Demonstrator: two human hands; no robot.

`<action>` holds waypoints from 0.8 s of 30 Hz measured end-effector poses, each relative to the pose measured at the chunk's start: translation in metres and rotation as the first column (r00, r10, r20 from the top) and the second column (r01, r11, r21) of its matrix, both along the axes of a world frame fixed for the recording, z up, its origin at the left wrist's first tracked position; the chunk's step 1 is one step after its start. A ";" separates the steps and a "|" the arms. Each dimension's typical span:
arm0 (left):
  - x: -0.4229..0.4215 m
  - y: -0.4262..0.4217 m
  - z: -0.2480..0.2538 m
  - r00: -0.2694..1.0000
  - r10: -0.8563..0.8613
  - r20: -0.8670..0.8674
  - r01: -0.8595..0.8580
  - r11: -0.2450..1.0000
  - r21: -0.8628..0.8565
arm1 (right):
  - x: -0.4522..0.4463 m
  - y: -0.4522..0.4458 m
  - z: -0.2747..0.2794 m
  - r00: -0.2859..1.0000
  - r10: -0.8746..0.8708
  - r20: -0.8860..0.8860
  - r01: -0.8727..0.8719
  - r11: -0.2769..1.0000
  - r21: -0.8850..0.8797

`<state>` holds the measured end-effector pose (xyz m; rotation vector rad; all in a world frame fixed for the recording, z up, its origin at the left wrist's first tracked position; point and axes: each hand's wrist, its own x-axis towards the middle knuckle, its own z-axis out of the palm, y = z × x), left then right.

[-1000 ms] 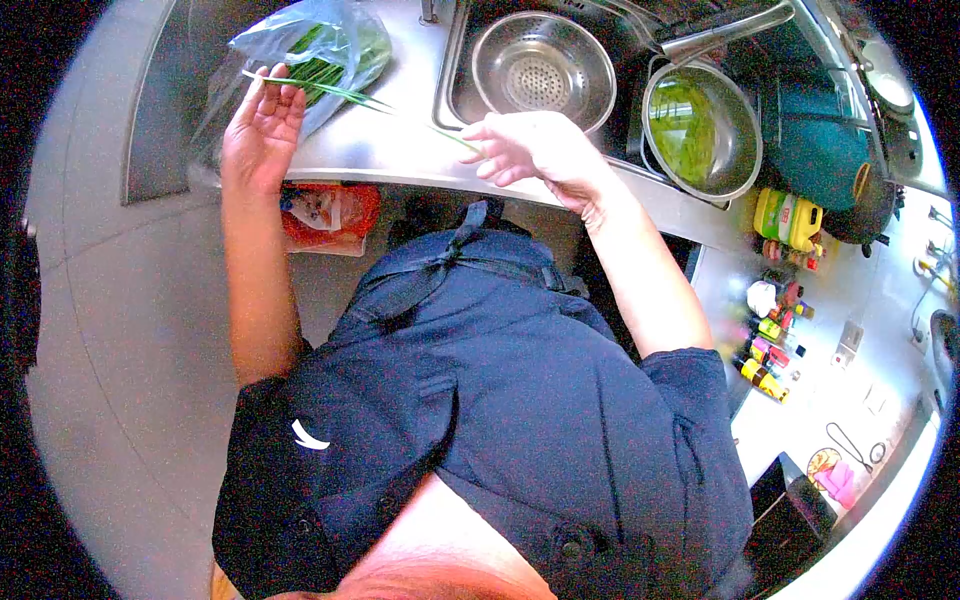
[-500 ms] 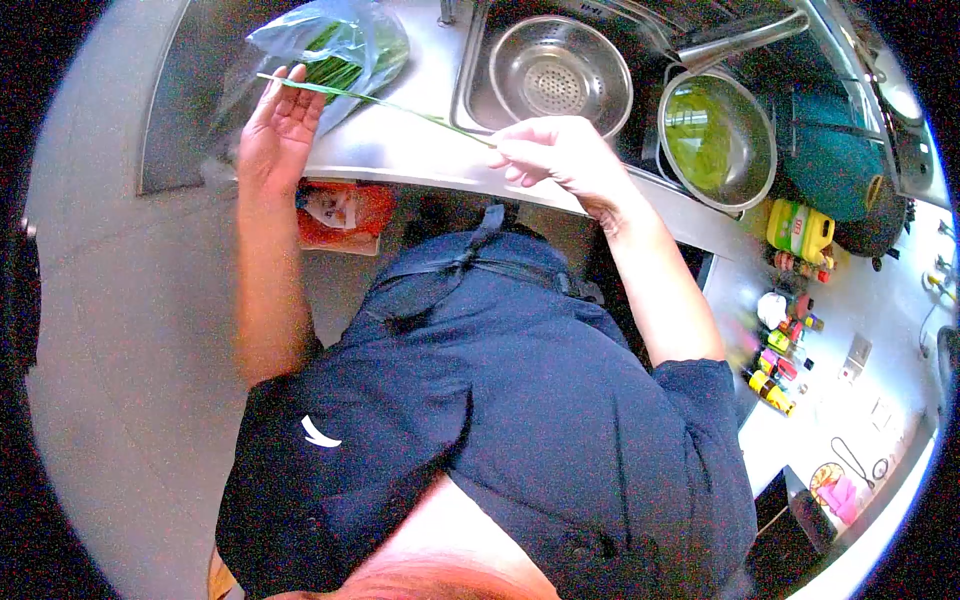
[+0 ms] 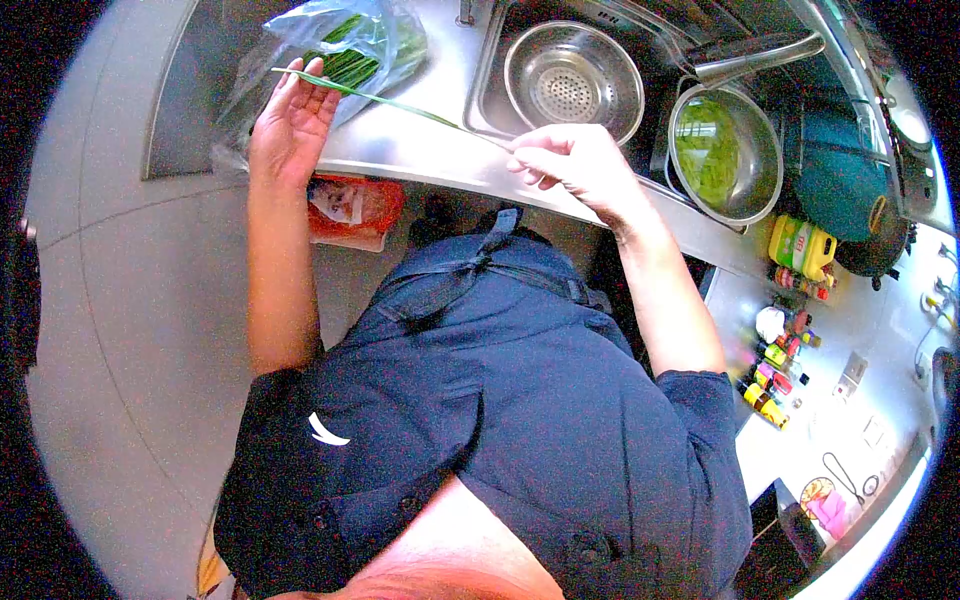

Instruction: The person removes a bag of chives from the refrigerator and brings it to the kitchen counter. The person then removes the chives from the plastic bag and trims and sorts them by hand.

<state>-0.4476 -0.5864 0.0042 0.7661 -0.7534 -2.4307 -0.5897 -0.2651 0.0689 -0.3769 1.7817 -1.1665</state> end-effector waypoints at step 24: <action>0.040 -0.005 0.017 0.994 0.105 -0.019 -0.107 0.983 -0.148 | 0.015 -0.020 -0.015 0.911 0.248 -0.329 -0.214 0.967 0.136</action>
